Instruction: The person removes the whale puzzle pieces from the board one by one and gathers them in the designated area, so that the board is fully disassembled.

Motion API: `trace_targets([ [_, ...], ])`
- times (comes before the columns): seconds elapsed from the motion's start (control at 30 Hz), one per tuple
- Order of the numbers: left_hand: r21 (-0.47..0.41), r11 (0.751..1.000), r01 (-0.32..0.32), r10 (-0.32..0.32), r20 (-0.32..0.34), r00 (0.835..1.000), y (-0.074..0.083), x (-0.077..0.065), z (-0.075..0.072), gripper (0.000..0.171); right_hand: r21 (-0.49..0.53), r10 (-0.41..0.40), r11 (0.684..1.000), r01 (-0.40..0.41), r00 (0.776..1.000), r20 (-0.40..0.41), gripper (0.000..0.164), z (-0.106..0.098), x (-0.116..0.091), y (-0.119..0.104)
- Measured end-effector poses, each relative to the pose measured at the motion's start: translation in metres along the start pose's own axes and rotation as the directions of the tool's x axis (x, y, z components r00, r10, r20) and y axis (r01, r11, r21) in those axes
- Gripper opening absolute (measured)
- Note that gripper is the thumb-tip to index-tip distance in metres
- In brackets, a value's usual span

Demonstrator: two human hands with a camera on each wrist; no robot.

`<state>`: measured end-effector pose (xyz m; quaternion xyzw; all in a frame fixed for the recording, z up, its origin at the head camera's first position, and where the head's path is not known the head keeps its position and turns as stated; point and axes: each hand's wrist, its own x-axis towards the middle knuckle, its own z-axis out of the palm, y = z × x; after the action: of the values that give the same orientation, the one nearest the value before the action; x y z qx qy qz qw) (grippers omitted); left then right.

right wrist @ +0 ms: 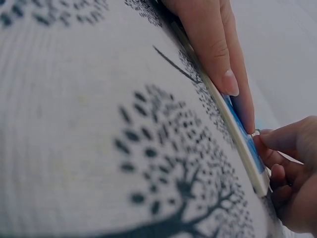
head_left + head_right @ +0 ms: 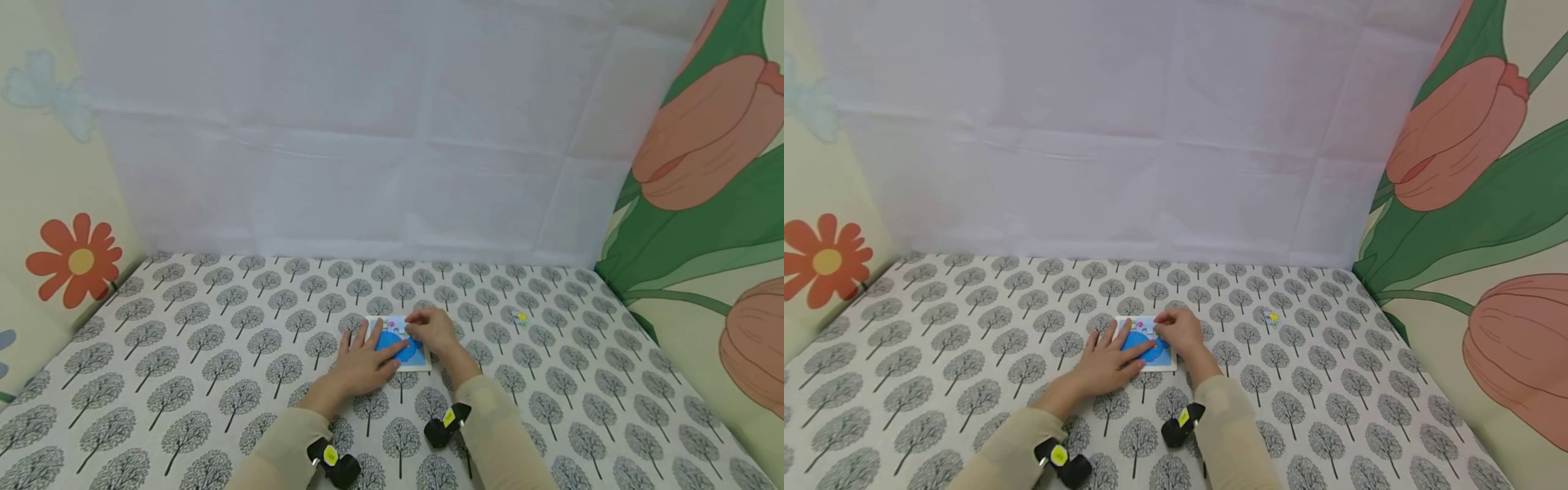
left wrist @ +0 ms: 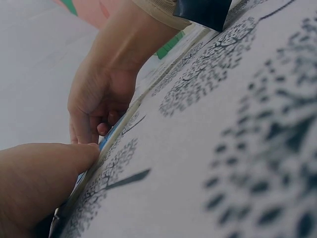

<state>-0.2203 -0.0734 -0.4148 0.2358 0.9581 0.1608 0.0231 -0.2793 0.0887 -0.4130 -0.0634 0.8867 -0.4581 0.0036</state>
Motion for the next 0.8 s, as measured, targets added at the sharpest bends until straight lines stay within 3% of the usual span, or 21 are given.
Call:
trace_targets([
  [0.37,0.006,1.000,0.001,-0.001,0.001,1.000,0.0003,-0.0005,-0.0001,0.043,0.103,0.079,0.992,-0.078,0.997,-0.010,0.008,-0.0006,0.0016,0.0001],
  [0.6,0.006,1.000,0.001,-0.002,0.003,1.000,0.0007,-0.0007,-0.0010,0.043,0.154,0.081,0.985,-0.076,0.996,-0.025,0.008,-0.0019,0.0032,0.0021],
  [0.8,0.007,1.000,0.009,-0.009,0.010,1.000,0.0014,-0.0009,-0.0021,0.043,0.260,0.116,0.960,-0.106,0.993,-0.024,0.009,-0.0063,0.0061,0.0061],
])
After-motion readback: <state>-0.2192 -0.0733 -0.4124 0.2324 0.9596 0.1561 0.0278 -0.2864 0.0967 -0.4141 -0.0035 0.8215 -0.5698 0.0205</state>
